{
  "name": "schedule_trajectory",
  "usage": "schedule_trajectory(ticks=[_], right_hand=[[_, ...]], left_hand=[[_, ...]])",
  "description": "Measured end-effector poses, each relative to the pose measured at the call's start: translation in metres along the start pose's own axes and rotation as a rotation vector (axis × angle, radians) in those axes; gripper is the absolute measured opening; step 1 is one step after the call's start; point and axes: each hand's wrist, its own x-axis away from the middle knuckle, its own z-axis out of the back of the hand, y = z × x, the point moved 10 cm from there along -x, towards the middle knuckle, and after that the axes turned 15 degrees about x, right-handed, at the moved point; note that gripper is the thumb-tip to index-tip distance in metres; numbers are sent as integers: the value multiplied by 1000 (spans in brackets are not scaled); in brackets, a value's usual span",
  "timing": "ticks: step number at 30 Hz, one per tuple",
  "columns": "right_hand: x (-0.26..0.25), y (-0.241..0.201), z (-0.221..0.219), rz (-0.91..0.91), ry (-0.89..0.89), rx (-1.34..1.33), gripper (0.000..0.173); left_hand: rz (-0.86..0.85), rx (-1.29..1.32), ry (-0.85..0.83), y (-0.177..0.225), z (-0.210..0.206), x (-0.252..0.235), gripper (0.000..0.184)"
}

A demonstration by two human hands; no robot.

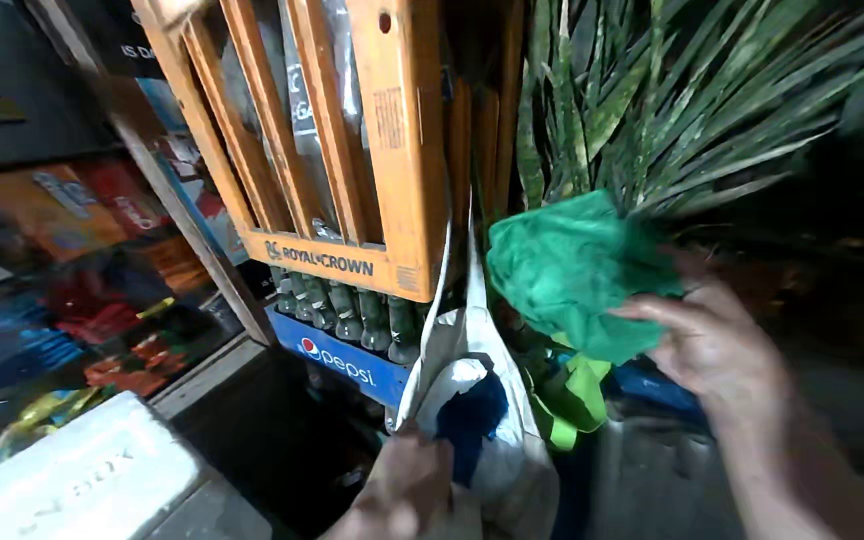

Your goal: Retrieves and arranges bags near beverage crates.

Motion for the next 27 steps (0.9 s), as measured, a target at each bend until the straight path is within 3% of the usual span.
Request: schedule_trajectory(ticks=[2,4,7,11,14,18,23,27], right_hand=[[-2,3,15,1,33,-158,55],[6,17,22,-37,48,-199,53],[24,43,31,-132,85,-158,61],[47,52,59,-197,143,57,65],[60,47,77,-171,164,-100,50],[65,38,87,-128,182,-184,45],[77,38,74,-159,149,-300,26],[79,54,54,-174,108,-470,20]], left_hand=[[212,60,-187,7,-5,-17,35],[259,161,-191,8,-15,-47,42],[326,338,-146,-4,-43,-88,79],[330,354,-181,-12,-52,-99,59],[252,510,-67,-24,-24,-85,49],[68,902,272,-34,45,-50,42],[-42,1221,377,-49,45,-42,30],[-72,1243,403,-49,41,-45,29]])
